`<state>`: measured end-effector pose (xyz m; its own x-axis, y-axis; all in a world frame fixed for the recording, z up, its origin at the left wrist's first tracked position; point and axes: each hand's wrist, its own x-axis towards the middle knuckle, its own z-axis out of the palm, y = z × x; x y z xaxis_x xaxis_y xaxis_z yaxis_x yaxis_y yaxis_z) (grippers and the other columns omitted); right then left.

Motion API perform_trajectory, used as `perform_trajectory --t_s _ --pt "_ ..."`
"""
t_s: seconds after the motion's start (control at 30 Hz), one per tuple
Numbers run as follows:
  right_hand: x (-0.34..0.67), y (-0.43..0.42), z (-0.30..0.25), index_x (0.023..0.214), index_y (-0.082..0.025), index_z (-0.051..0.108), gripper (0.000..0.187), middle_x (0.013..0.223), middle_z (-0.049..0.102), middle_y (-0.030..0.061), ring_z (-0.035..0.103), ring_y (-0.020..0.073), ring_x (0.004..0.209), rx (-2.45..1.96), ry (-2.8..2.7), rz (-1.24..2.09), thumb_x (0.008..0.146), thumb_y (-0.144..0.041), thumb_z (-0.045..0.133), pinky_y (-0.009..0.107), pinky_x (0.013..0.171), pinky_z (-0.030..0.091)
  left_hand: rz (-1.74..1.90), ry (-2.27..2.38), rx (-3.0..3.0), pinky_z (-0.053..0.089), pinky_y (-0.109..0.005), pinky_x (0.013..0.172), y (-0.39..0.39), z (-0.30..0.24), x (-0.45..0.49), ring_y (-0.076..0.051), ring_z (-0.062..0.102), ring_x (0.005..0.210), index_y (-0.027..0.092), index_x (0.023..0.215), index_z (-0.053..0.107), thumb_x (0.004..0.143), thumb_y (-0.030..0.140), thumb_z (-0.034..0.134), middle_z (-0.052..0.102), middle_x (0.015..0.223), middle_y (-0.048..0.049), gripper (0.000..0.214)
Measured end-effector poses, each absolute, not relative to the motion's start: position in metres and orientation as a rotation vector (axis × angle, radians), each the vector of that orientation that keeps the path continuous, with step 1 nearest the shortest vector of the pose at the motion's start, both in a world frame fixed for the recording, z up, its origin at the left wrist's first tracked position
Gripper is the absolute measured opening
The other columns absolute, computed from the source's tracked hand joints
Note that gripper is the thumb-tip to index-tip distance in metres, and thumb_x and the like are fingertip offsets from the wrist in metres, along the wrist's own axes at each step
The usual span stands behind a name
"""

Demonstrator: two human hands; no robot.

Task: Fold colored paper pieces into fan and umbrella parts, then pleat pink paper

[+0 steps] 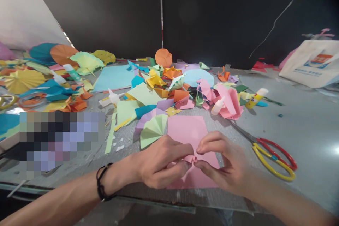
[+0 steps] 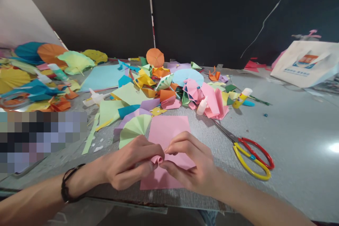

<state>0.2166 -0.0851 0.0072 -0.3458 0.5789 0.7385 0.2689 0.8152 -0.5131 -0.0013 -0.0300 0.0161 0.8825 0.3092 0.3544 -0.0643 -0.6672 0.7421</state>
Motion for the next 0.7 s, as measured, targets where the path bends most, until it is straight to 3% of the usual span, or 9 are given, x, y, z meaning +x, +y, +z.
perform_trajectory --t_s 0.2,0.33,0.47,0.57,0.7 --pt "0.217 -0.086 0.005 0.110 -0.018 0.063 0.025 0.095 0.067 0.0050 0.067 0.0167 0.089 -0.704 -1.923 0.325 0.093 0.000 0.065 0.028 0.077 0.056 0.640 0.338 1.839 0.026 -0.028 0.054 -0.032 0.019 -0.005 -0.013 0.033 0.056 0.018 0.082 0.056 0.100 0.028 0.044 0.041 0.065 0.0020 0.023" --pt "0.214 -0.081 -0.001 0.106 -0.019 0.062 0.018 0.092 0.067 0.0046 0.067 0.0168 0.085 -0.733 -1.959 0.299 0.096 -0.004 0.063 0.028 0.074 0.057 0.825 0.382 1.060 0.019 -0.023 0.043 -0.025 0.023 -0.003 -0.010 0.014 0.044 0.018 0.077 0.062 0.098 0.030 0.039 0.021 0.053 0.0079 0.033" --pt "0.217 -0.078 0.008 0.106 -0.019 0.062 0.007 0.095 0.071 0.0072 0.069 0.0219 0.088 -0.813 -2.233 0.070 0.102 -0.014 0.059 0.035 0.076 0.059 0.905 0.441 0.764 0.023 -0.020 0.039 -0.011 0.026 -0.001 -0.010 0.010 0.043 0.017 0.073 0.063 0.097 0.025 0.037 0.018 0.050 0.0083 0.037" --pt "0.243 -0.091 0.021 0.102 -0.019 0.064 0.015 0.099 0.073 0.0112 0.071 0.0320 0.093 -1.273 -2.418 -0.343 0.104 -0.020 0.049 0.047 0.078 0.057 0.919 0.461 0.673 0.023 -0.019 0.036 -0.003 0.030 0.000 -0.009 0.008 0.043 0.016 0.070 0.061 0.098 0.022 0.036 0.019 0.051 0.0081 0.038" --pt "0.309 -0.129 0.017 0.106 -0.021 0.063 0.024 0.099 0.075 0.0140 0.073 0.0331 0.075 -2.003 -2.104 -0.578 0.100 -0.033 0.044 0.045 0.061 0.054 1.048 0.481 0.537 0.021 -0.019 0.034 -0.008 0.046 -0.010 -0.008 0.010 0.041 0.014 0.067 0.057 0.105 0.020 0.030 0.016 0.055 0.0089 0.046"
